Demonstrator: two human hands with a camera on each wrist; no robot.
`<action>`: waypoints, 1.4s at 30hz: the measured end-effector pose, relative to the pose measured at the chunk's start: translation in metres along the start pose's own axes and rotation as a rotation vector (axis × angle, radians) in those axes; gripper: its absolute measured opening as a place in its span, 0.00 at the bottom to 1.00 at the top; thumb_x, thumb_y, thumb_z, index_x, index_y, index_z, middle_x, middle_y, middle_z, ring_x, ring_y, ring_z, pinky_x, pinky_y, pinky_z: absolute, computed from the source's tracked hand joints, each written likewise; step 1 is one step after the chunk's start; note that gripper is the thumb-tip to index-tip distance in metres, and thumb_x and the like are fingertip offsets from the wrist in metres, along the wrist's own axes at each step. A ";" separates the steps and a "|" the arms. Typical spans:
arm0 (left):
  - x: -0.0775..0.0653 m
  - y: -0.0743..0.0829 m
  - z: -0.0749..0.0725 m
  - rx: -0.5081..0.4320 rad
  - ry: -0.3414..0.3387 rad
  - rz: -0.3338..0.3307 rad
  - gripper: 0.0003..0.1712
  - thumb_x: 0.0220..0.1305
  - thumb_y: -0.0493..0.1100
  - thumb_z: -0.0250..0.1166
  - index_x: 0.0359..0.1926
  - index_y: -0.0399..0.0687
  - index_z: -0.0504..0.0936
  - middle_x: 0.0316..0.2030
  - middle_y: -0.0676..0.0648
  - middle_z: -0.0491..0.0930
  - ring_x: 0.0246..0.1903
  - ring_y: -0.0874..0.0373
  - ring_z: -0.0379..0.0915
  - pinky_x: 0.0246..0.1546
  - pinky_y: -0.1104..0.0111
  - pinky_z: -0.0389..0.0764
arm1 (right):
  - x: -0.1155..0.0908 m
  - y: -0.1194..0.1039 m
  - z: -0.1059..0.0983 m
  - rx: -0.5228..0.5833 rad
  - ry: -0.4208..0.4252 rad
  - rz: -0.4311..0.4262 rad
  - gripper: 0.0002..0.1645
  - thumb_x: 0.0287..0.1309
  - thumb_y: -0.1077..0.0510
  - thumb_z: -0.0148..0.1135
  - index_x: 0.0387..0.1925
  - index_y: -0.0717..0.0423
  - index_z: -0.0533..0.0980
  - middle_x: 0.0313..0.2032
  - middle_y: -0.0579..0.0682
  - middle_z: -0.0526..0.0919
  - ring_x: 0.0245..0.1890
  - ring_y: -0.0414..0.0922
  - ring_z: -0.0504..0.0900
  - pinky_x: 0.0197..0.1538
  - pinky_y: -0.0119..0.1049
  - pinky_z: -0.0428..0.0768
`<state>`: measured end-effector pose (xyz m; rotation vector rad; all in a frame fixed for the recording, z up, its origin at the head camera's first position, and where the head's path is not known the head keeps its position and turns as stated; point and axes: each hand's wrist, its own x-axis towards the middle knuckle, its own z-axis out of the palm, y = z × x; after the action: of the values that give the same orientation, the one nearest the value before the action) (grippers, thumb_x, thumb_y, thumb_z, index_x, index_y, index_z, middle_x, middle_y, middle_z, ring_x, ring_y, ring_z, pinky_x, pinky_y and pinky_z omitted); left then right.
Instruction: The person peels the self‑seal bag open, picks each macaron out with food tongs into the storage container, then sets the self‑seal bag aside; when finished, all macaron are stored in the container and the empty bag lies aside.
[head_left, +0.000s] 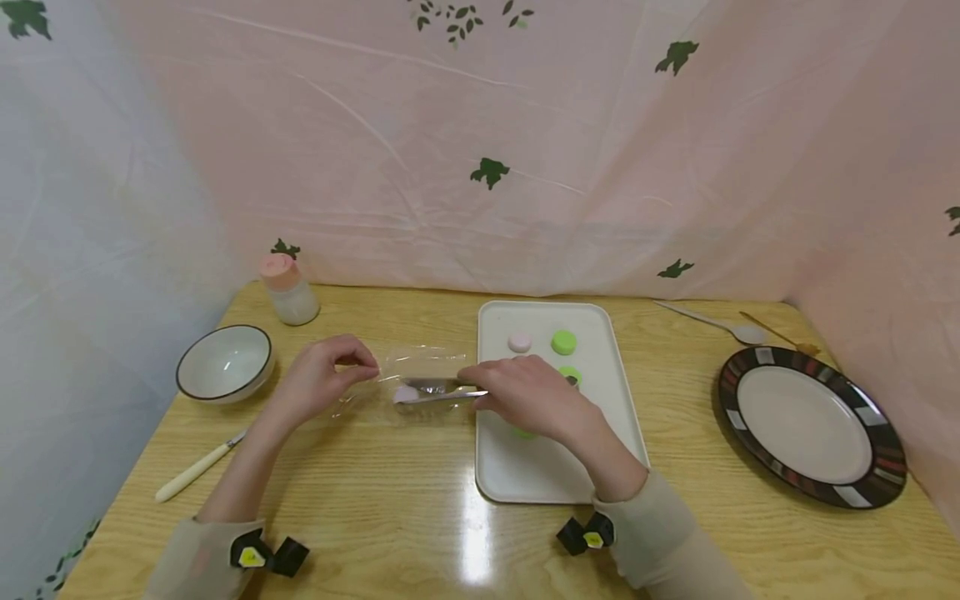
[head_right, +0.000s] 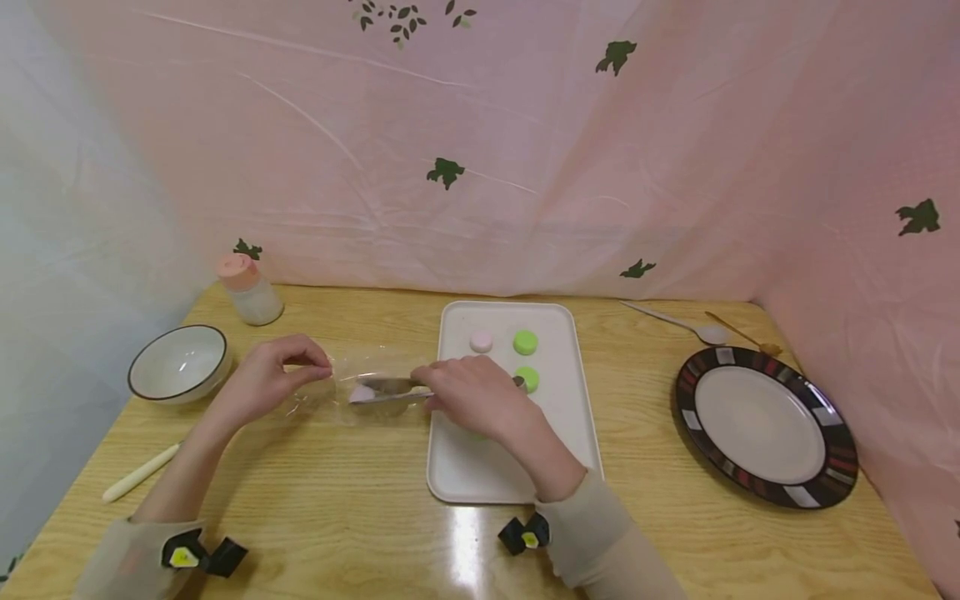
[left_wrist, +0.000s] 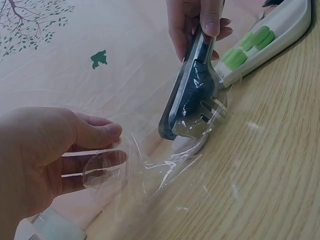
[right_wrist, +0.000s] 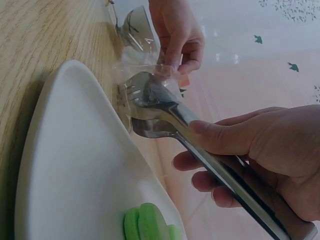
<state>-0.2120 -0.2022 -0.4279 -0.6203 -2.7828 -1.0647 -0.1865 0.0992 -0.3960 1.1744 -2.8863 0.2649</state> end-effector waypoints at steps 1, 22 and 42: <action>0.000 0.000 0.000 0.001 0.001 0.000 0.03 0.57 0.45 0.68 0.29 0.56 0.82 0.31 0.57 0.83 0.37 0.60 0.81 0.41 0.62 0.80 | 0.000 0.000 0.000 -0.004 0.003 -0.001 0.17 0.54 0.51 0.66 0.47 0.42 0.76 0.42 0.38 0.85 0.34 0.35 0.79 0.32 0.34 0.75; -0.001 -0.001 -0.001 0.003 0.018 0.002 0.04 0.56 0.41 0.69 0.29 0.57 0.82 0.31 0.56 0.83 0.37 0.60 0.81 0.41 0.62 0.82 | 0.000 0.001 0.000 -0.005 0.003 0.007 0.17 0.55 0.50 0.66 0.48 0.41 0.76 0.39 0.36 0.84 0.33 0.34 0.79 0.31 0.32 0.74; 0.002 -0.003 0.000 0.004 0.018 -0.060 0.03 0.58 0.45 0.68 0.29 0.55 0.82 0.32 0.54 0.82 0.39 0.57 0.80 0.43 0.58 0.81 | -0.149 0.077 -0.041 0.015 0.096 0.254 0.25 0.59 0.48 0.61 0.59 0.37 0.72 0.43 0.36 0.83 0.28 0.31 0.72 0.31 0.27 0.70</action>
<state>-0.2148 -0.2035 -0.4290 -0.5276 -2.8042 -1.0698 -0.1356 0.2633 -0.3785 0.7707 -2.9490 0.3361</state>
